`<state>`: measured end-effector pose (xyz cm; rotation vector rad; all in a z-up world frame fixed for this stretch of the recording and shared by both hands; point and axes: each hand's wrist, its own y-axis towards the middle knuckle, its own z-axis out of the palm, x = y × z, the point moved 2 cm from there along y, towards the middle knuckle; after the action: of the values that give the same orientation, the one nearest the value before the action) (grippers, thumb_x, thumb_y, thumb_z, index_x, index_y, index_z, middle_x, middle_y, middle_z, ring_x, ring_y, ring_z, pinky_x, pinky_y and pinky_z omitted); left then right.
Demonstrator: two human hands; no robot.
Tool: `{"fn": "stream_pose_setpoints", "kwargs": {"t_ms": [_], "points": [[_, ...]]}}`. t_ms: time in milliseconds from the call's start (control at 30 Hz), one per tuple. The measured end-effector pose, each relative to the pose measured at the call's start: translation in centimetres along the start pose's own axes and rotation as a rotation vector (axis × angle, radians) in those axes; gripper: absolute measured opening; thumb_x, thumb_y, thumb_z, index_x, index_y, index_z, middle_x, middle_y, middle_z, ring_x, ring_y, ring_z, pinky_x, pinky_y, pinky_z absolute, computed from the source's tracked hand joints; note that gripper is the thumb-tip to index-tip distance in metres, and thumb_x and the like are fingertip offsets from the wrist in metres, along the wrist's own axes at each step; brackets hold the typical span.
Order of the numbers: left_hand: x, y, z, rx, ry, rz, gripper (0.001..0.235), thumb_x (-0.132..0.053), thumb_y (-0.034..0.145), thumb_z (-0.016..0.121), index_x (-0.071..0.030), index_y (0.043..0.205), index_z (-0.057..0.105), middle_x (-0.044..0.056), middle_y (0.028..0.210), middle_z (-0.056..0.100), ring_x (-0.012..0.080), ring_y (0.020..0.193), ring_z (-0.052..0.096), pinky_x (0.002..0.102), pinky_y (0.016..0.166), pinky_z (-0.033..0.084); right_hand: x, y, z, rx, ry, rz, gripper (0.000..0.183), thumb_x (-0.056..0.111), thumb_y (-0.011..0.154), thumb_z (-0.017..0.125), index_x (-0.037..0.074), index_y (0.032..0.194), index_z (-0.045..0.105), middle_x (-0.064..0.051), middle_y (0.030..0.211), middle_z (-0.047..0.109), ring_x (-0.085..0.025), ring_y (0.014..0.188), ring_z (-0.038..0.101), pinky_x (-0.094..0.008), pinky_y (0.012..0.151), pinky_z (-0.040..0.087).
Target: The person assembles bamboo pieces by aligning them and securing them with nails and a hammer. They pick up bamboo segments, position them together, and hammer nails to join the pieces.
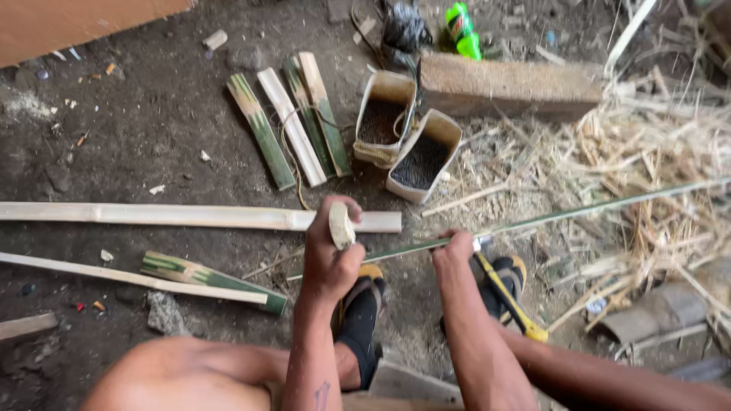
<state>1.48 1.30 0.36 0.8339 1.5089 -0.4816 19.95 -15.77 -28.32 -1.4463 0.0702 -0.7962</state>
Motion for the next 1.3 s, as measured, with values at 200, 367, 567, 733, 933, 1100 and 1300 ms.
{"fn": "stream_pose_setpoints", "kwargs": {"t_ms": [200, 367, 567, 733, 933, 1100, 1300], "points": [[3.2, 1.0, 1.8, -0.171, 0.322, 0.081, 0.027, 0.003, 0.08, 0.055, -0.007, 0.105, 0.055, 0.01, 0.093, 0.057, 0.0255, 0.086, 0.062, 0.038, 0.079, 0.052, 4.1, -10.6, 2.3, -0.082, 0.153, -0.428, 0.01, 0.01, 0.099, 0.057, 0.006, 0.096, 0.048, -0.005, 0.074, 0.047, -0.014, 0.051, 0.046, -0.031, 0.044, 0.042], [5.1, 1.4, 2.8, -0.16, 0.476, 0.0, 0.034, 0.001, 0.078, 0.059, -0.004, 0.111, 0.056, 0.016, 0.099, 0.063, 0.0349, 0.096, 0.064, 0.047, 0.085, 0.052, 7.6, -18.2, 2.6, 0.282, 0.284, -0.619, 0.016, 0.004, 0.099, 0.052, 0.007, 0.089, 0.04, -0.003, 0.072, 0.041, -0.012, 0.055, 0.044, -0.031, 0.047, 0.044], [2.8, 1.8, 4.7, -0.184, 0.092, -0.096, 0.04, 0.003, 0.07, 0.055, -0.002, 0.109, 0.053, 0.013, 0.098, 0.057, 0.0291, 0.092, 0.059, 0.042, 0.092, 0.05, 14.3, -19.5, 1.8, 0.362, 0.362, -0.697, 0.014, 0.013, 0.1, 0.052, 0.007, 0.088, 0.047, -0.002, 0.071, 0.047, -0.012, 0.052, 0.046, -0.032, 0.046, 0.046], [-0.1, 1.7, 6.7, -0.101, -0.222, 0.029, 0.038, 0.003, 0.074, 0.059, -0.004, 0.109, 0.047, 0.012, 0.109, 0.054, 0.0246, 0.108, 0.058, 0.039, 0.109, 0.046, 22.7, -15.5, -0.4, 0.592, 0.443, -0.728, 0.013, 0.013, 0.108, 0.056, 0.005, 0.099, 0.051, -0.002, 0.079, 0.05, -0.013, 0.063, 0.049, -0.033, 0.056, 0.045], [-0.2, 1.5, 8.4, 0.033, -0.305, 0.01, 0.038, 0.005, 0.076, 0.059, -0.004, 0.111, 0.047, 0.012, 0.11, 0.055, 0.0231, 0.108, 0.058, 0.039, 0.103, 0.049, 27.4, -10.4, -4.9, 0.601, 0.481, -0.633, 0.007, 0.015, 0.105, 0.055, 0.008, 0.106, 0.054, 0.001, 0.077, 0.05, -0.011, 0.062, 0.05, -0.028, 0.056, 0.046], [1.8, 2.3, 8.2, 0.111, -0.302, -0.252, 0.039, 0.003, 0.071, 0.058, -0.007, 0.108, 0.048, 0.007, 0.097, 0.055, 0.02, 0.086, 0.062, 0.035, 0.076, 0.056, 26.2, -10.5, -5.2, 0.52, 0.46, -0.686, 0.011, 0.018, 0.106, 0.057, 0.008, 0.109, 0.054, 0.002, 0.076, 0.048, -0.009, 0.061, 0.049, -0.028, 0.055, 0.046], [4.9, 2.0, 8.7, 0.01, -0.281, -0.197, 0.041, 0.001, 0.071, 0.06, -0.009, 0.11, 0.053, 0.004, 0.095, 0.051, 0.0135, 0.084, 0.054, 0.028, 0.074, 0.053, 27.0, -9.8, -4.7, 0.59, 0.559, -0.624, 0.016, 0.022, 0.104, 0.056, 0.006, 0.106, 0.056, 0.0, 0.071, 0.048, -0.013, 0.061, 0.053, -0.029, 0.061, 0.054]]}}
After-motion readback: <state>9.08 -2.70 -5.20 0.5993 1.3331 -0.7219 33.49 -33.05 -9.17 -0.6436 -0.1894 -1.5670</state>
